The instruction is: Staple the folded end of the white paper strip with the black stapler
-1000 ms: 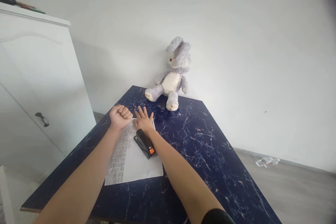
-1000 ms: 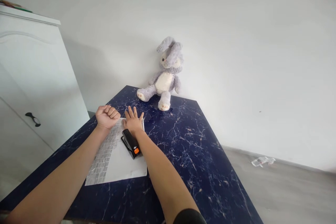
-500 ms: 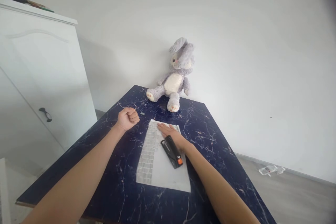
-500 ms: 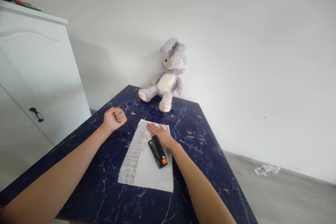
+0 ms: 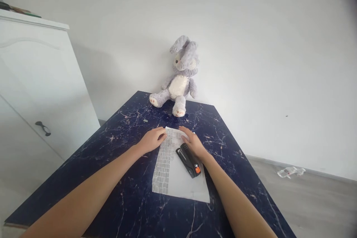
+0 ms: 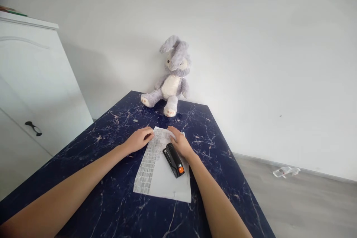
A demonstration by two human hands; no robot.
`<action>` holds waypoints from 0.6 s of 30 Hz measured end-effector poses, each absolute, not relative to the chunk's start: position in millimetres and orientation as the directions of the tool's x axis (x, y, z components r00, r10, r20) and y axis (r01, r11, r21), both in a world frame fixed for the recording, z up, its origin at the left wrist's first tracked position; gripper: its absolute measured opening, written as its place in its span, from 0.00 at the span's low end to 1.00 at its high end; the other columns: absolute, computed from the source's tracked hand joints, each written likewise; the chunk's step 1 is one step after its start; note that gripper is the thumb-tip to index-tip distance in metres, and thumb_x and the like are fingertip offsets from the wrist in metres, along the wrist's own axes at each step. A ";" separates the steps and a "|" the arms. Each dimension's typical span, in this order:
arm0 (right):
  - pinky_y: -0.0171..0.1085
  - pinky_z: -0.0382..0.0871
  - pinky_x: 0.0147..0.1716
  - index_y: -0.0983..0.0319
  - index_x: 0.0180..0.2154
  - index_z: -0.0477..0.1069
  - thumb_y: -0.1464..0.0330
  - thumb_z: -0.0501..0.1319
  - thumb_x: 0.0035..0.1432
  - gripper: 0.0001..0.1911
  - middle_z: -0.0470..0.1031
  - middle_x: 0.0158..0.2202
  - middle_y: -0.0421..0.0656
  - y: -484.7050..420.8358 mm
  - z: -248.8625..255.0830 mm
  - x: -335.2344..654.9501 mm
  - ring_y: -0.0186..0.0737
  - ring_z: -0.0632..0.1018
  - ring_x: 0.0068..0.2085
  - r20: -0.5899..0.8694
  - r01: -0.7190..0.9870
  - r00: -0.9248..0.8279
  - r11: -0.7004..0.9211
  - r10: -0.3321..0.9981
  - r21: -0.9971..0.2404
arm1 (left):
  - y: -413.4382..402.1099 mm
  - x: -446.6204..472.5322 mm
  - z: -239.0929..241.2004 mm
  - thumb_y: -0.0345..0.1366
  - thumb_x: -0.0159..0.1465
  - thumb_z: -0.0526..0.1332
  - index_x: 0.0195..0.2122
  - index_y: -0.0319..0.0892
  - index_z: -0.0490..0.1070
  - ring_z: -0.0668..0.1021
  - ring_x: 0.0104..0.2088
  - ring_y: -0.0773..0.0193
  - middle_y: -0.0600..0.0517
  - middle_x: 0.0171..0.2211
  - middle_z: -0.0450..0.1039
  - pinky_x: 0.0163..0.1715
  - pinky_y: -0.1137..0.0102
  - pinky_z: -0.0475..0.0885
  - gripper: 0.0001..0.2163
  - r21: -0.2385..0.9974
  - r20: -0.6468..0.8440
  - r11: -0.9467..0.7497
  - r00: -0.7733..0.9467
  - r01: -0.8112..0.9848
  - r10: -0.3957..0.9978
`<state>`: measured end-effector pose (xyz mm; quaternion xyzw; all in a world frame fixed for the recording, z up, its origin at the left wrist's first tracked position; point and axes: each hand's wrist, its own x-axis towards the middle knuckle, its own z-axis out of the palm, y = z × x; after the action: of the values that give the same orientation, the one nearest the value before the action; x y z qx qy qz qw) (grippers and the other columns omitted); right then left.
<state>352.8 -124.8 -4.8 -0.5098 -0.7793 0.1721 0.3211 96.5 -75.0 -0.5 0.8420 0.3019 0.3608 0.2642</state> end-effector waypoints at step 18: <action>0.36 0.57 0.27 0.59 0.30 0.67 0.58 0.62 0.61 0.13 0.72 0.27 0.40 -203.6 23.7 340.3 0.38 0.69 0.27 0.135 0.750 -0.156 0.207 0.978 -0.628 | -71.7 81.2 -5.0 0.56 0.72 0.49 0.70 0.57 0.58 0.61 0.69 0.50 0.50 0.71 0.56 0.70 0.49 0.37 0.26 0.345 0.147 -0.830 0.848 0.438 0.509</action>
<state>340.3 -203.6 23.7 -0.5924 -0.7297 0.2140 0.2663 81.2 -71.7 -5.0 0.9494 0.2493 0.1171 0.1510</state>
